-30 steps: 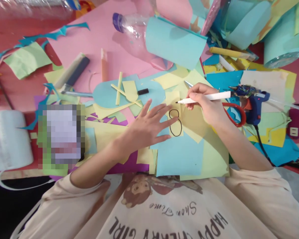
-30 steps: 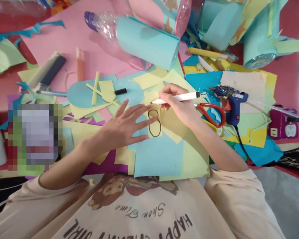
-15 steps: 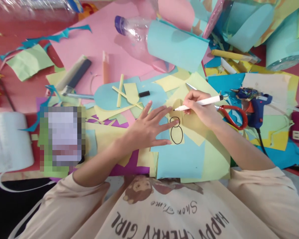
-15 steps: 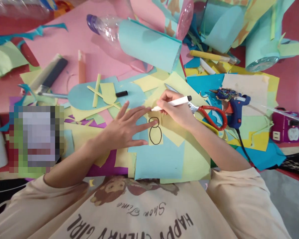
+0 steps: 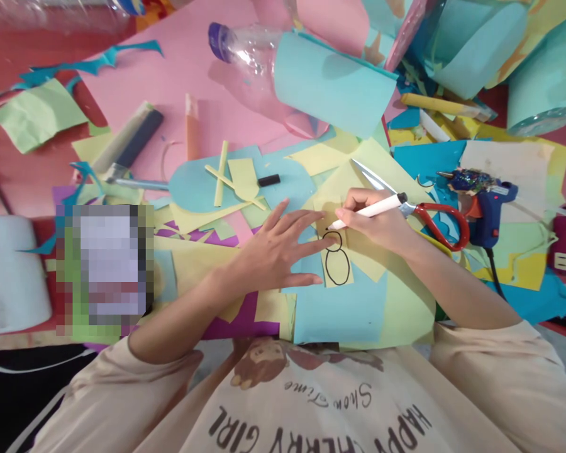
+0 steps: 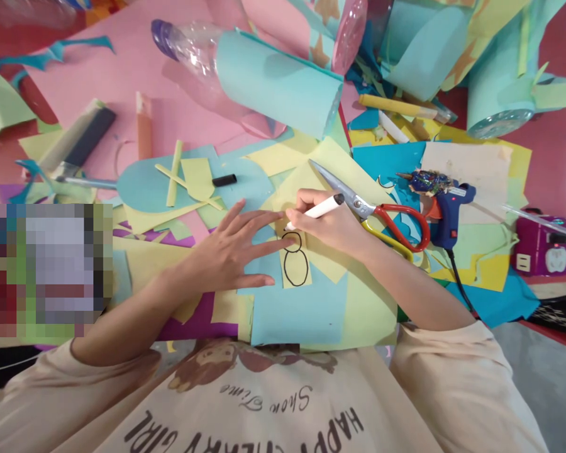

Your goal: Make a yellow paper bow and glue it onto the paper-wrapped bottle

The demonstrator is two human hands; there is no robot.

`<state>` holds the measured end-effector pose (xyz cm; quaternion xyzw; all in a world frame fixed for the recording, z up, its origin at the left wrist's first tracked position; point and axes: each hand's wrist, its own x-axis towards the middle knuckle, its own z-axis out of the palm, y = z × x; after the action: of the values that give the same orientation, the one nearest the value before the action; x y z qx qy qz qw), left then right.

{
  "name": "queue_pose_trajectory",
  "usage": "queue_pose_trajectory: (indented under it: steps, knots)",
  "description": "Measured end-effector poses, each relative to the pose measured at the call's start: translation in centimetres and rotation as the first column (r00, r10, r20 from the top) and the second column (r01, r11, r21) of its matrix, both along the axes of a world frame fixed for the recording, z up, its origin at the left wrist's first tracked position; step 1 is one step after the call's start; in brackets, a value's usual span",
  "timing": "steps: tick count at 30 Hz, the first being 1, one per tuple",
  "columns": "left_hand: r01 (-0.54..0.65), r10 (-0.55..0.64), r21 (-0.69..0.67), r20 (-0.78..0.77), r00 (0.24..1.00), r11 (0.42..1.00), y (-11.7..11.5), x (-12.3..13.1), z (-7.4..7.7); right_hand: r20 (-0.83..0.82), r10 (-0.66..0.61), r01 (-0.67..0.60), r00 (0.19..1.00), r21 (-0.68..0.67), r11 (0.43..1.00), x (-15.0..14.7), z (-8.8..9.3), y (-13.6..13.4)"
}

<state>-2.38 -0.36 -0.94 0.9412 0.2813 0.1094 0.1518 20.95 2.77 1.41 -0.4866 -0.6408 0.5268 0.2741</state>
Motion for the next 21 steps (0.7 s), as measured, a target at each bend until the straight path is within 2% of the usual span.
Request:
queue_pose_trajectory:
  steps: [10, 21]
  knots:
    - [-0.017, 0.018, -0.095, 0.005, 1.0, 0.995, 0.37, 0.06, 0.23, 0.007, 0.041, -0.041, 0.999, 0.003, 0.999, 0.1, -0.01, -0.05]
    - [-0.021, 0.026, -0.111, 0.044, 0.999, 0.994, 0.38, 0.14, 0.27, 0.008, 0.065, -0.065, 0.998, -0.001, 0.998, 0.1, -0.08, -0.07]
